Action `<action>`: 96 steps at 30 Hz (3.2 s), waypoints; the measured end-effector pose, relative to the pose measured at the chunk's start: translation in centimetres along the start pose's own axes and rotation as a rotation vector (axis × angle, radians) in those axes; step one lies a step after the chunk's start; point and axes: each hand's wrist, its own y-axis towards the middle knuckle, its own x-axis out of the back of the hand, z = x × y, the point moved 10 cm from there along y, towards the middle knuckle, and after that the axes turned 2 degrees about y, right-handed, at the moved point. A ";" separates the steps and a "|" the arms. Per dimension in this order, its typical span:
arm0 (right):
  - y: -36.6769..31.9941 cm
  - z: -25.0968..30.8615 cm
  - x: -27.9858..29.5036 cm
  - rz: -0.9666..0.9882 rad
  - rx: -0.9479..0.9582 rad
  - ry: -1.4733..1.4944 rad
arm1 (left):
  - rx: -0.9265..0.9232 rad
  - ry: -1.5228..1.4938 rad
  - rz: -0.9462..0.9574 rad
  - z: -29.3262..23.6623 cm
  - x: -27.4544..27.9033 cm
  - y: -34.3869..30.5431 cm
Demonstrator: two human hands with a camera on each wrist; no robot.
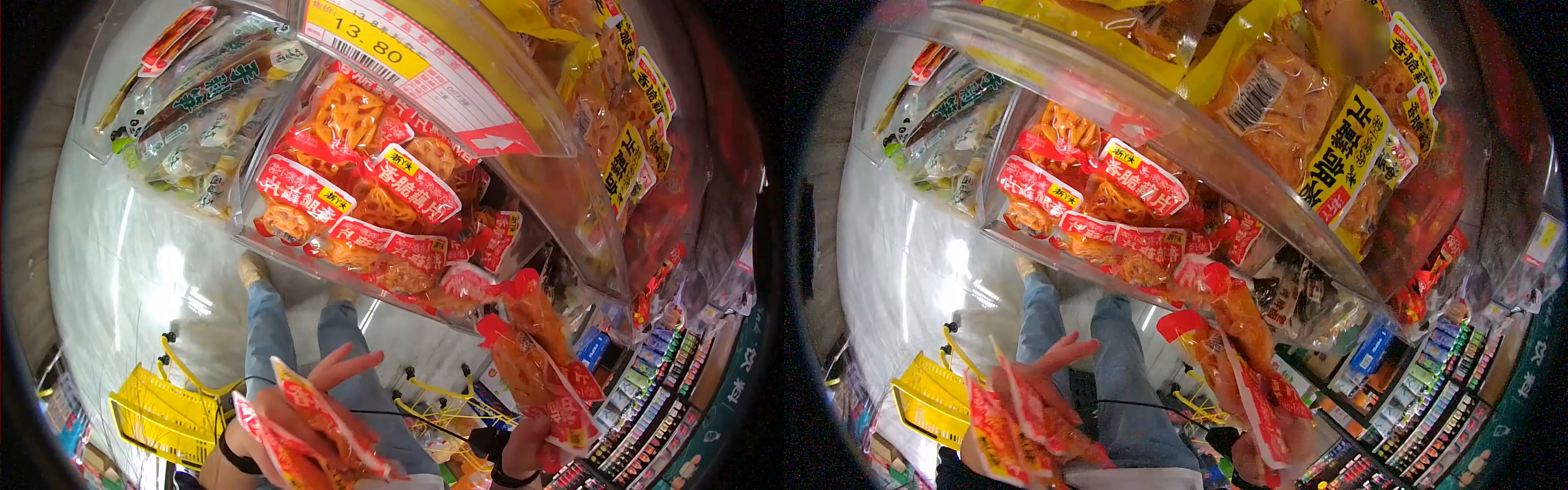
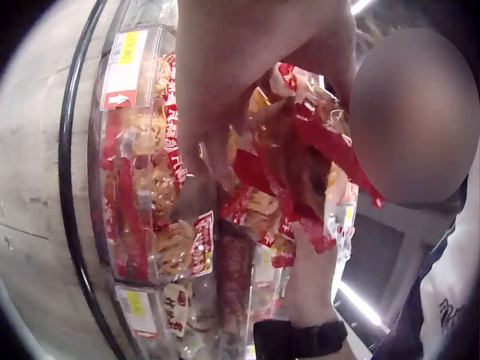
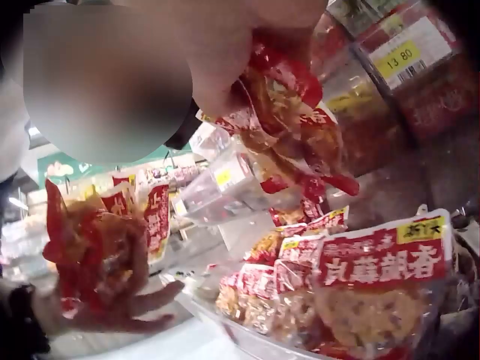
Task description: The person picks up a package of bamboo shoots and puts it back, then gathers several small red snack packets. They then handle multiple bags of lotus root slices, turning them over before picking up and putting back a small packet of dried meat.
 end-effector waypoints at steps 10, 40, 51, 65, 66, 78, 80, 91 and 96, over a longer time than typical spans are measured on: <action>-2.7 -4.0 -11.3 0.901 -0.935 0.492 | -0.116 0.005 0.141 2.8 0.8 -1.7; 2.2 -8.8 -10.2 0.027 -0.904 0.874 | 0.370 -0.391 -0.322 2.0 4.1 -5.9; 6.6 -7.4 -9.1 0.156 -0.515 0.318 | 0.297 -0.338 -0.326 2.7 3.9 -6.5; 10.4 -14.7 -11.0 0.054 -0.227 -0.186 | 0.237 -0.314 -0.326 3.2 1.8 -6.7; 10.2 -15.5 -11.5 0.040 -0.314 -0.080 | 0.215 -0.287 -0.306 3.0 1.7 -6.4; 14.2 -13.8 -18.2 0.436 0.016 -0.603 | 0.235 -0.395 -0.420 5.1 1.6 -7.1; 14.2 -11.9 -18.0 0.413 0.061 -0.564 | 0.227 -0.397 -0.390 4.8 1.5 -6.7; -0.1 -2.0 -14.3 0.634 -0.729 0.644 | 0.186 -0.709 -0.691 7.4 2.5 -6.2; -4.3 -2.0 -15.1 0.914 -0.783 0.553 | 0.079 -0.651 -0.700 7.8 2.7 -5.8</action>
